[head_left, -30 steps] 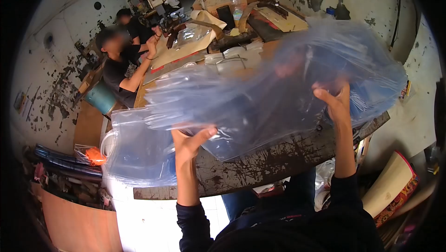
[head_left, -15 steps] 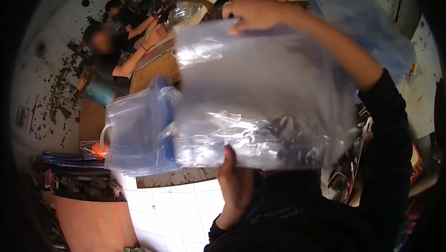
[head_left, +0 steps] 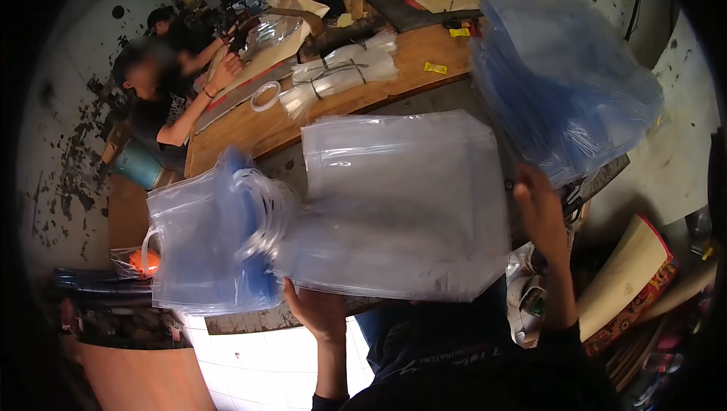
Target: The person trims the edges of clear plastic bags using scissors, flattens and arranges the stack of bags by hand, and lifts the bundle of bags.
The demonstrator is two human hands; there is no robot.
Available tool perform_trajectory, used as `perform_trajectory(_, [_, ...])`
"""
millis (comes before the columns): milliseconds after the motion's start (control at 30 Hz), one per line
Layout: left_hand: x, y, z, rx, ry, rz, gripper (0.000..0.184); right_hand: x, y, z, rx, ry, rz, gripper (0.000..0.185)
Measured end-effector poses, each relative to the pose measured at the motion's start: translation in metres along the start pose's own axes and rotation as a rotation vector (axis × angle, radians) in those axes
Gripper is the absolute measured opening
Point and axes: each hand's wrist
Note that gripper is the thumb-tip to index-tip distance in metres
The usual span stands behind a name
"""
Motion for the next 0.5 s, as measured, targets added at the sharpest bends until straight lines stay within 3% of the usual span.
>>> perform_trajectory(67, [-0.005, -0.002, -0.002, -0.043, -0.097, 0.033, 0.051, -0.018, 0.009, -0.005, 0.006, -0.026, -0.072, 0.061])
perform_trajectory(167, [-0.007, -0.007, 0.012, -0.128, -0.184, 0.133, 0.039, -0.028, 0.011, -0.018, 0.055, 0.008, -0.009, 0.065])
perform_trajectory(233, [-0.012, 0.006, 0.027, -0.073, -0.199, 0.118, 0.039, -0.025, 0.009, -0.016, 0.068, -0.445, -0.245, 0.069])
perform_trajectory(267, [-0.013, 0.009, 0.032, -0.008, -0.204, 0.114, 0.039, -0.017, 0.009, -0.010, 0.071, -0.456, -0.245, 0.069])
perform_trajectory(333, [-0.032, 0.027, 0.014, 0.080, -0.309, 0.152, 0.048, 0.002, 0.012, 0.006, 0.148, -0.446, -0.443, 0.071])
perform_trajectory(400, [-0.040, 0.031, 0.047, 0.279, -0.495, 0.256, 0.062, -0.008, 0.016, 0.016, 0.163, -0.446, -0.350, 0.065])
perform_trajectory(467, [-0.043, 0.022, 0.057, 0.327, -0.671, 0.209, 0.072, -0.025, 0.019, 0.027, 0.291, -0.076, -0.359, 0.056])
perform_trajectory(500, [-0.042, 0.021, 0.059, 0.378, -0.851, 0.168, 0.082, -0.039, 0.023, 0.025, 0.250, -0.079, -0.265, 0.049])
Point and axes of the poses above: each hand's wrist, its own y-axis away from the middle knuckle, its own z-axis out of the back of the hand, x = y × z, and after that the axes turned 14 degrees about -y, right-handed
